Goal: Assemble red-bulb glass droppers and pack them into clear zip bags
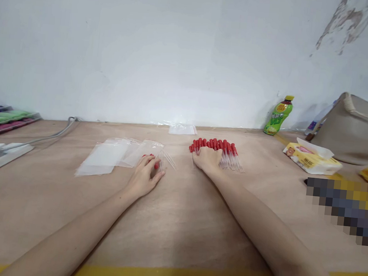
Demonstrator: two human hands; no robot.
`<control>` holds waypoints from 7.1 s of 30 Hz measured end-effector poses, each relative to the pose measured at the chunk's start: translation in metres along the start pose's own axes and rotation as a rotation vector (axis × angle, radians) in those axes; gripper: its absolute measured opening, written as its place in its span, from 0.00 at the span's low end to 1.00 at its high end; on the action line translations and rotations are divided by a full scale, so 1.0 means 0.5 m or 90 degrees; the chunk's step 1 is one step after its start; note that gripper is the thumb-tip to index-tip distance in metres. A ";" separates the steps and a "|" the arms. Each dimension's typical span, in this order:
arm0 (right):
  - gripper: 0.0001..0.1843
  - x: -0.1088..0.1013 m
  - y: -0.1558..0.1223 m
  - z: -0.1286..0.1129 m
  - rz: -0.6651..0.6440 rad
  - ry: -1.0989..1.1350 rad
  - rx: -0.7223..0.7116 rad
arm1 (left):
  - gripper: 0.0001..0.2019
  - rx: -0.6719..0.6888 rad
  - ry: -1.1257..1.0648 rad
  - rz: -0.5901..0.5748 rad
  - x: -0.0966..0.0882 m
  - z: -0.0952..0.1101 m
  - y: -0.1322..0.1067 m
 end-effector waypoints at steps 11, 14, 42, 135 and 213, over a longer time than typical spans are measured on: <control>0.17 -0.010 -0.030 -0.030 0.033 0.114 -0.089 | 0.15 -0.032 0.040 0.028 -0.010 0.013 0.002; 0.16 -0.004 -0.052 -0.059 0.015 0.158 -0.132 | 0.15 -0.074 0.072 0.043 -0.014 0.016 0.002; 0.10 -0.064 -0.146 0.091 -0.157 0.277 -0.157 | 0.05 0.108 -0.140 -0.107 -0.050 0.079 -0.002; 0.15 -0.060 -0.203 0.050 0.076 0.267 -0.490 | 0.10 -0.083 -0.338 -0.190 -0.018 0.119 -0.029; 0.05 -0.049 -0.184 0.079 0.062 0.255 -0.282 | 0.18 -0.129 -0.021 -0.059 -0.007 -0.020 0.031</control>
Point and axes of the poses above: each hand's wrist, its own y-axis towards the middle knuckle, its own x-axis out of the palm, z = x × y, the point moved 1 cm from there along y, towards the middle knuckle, and after that the axes turned 7 degrees about z, right-handed, at the moved point
